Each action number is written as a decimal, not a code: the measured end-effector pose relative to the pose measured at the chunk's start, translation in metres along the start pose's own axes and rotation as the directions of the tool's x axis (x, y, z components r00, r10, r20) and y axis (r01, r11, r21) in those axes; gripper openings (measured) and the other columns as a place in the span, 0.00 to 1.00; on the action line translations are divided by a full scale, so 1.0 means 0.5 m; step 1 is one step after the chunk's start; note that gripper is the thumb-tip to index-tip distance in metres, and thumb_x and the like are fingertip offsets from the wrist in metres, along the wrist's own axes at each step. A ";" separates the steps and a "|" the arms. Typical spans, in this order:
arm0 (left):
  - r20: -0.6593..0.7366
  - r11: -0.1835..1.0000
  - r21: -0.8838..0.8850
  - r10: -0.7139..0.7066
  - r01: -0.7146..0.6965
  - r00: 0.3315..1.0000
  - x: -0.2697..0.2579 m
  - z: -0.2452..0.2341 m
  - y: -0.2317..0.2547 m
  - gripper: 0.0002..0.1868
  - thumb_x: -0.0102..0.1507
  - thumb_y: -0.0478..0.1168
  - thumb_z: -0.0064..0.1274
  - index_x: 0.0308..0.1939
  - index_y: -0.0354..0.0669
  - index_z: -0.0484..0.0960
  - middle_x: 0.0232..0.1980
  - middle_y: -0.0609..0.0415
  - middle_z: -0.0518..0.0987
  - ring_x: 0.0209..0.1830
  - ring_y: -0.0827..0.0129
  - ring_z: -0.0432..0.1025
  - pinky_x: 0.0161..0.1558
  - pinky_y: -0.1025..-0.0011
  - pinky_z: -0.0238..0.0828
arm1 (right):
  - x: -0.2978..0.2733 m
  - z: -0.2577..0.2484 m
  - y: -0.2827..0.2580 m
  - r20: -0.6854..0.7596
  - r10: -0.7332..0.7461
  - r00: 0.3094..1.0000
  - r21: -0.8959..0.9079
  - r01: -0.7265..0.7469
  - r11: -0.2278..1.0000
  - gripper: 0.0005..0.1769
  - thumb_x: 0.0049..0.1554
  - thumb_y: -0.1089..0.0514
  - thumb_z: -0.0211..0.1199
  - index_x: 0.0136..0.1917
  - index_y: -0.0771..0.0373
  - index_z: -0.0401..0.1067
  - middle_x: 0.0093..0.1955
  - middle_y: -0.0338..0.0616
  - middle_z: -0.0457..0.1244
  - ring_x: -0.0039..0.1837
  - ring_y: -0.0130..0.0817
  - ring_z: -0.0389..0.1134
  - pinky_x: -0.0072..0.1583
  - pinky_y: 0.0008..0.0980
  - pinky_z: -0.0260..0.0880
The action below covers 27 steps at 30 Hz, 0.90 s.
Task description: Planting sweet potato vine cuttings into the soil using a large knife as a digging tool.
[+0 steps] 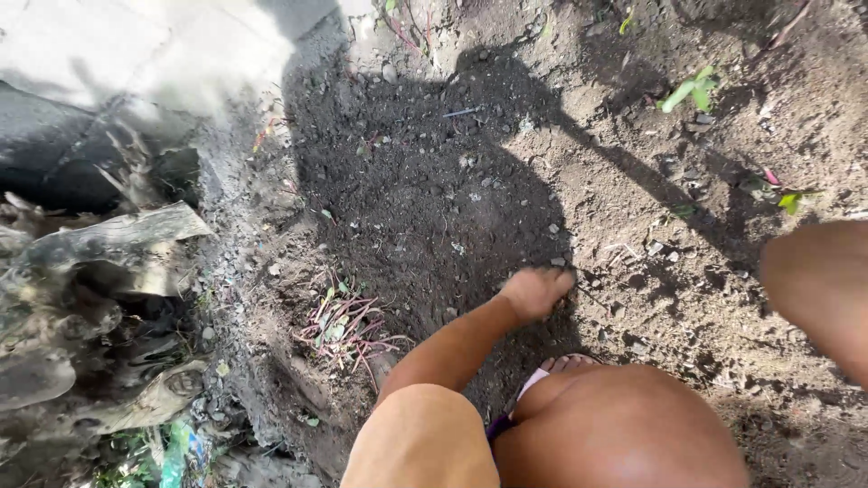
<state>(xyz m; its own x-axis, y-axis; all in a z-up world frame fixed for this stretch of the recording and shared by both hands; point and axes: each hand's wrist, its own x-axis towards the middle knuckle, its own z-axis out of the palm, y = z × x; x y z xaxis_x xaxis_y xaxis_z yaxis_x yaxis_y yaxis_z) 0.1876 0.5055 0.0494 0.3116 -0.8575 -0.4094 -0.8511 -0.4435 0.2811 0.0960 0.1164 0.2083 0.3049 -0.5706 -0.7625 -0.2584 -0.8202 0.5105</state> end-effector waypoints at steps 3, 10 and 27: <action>0.391 0.575 -0.579 -0.427 0.578 0.816 0.081 -0.392 0.241 0.26 0.79 0.58 0.18 0.36 0.49 0.63 0.31 0.58 0.63 0.30 0.66 0.58 0.30 0.64 0.58 | -0.074 -0.103 -0.030 -0.018 0.004 1.000 0.033 -0.003 0.999 0.29 0.59 0.50 0.74 0.73 0.53 0.85 0.67 0.38 0.81 0.55 0.44 0.85 0.43 0.41 0.86; 0.400 0.979 0.097 -0.204 0.180 0.893 0.157 -0.378 0.432 0.27 0.76 0.43 0.42 0.79 0.47 0.76 0.73 0.45 0.82 0.65 0.50 0.80 0.54 0.49 0.82 | -0.079 -0.182 0.054 -0.105 -0.035 0.994 0.187 0.054 0.981 0.14 0.58 0.58 0.69 0.53 0.57 0.92 0.50 0.41 0.79 0.43 0.41 0.78 0.35 0.40 0.77; 0.294 0.812 -0.482 -0.203 0.329 0.934 0.029 -0.384 0.245 0.18 0.80 0.48 0.44 0.68 0.41 0.74 0.35 0.53 0.78 0.30 0.67 0.75 0.19 0.72 0.68 | 0.166 0.077 0.224 -0.120 -0.269 0.956 -0.261 0.231 0.937 0.20 0.64 0.30 0.62 0.64 -0.07 0.78 0.48 -0.10 0.79 0.49 -0.07 0.79 0.53 0.03 0.75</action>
<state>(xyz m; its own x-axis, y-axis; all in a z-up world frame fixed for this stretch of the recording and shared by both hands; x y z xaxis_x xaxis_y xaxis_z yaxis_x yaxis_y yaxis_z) 0.1690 0.3887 0.2448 0.3401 -0.6340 -0.6945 -0.3852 -0.7677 0.5122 0.0570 -0.0214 0.1867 0.4709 -0.3298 -0.8182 0.0674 -0.9113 0.4062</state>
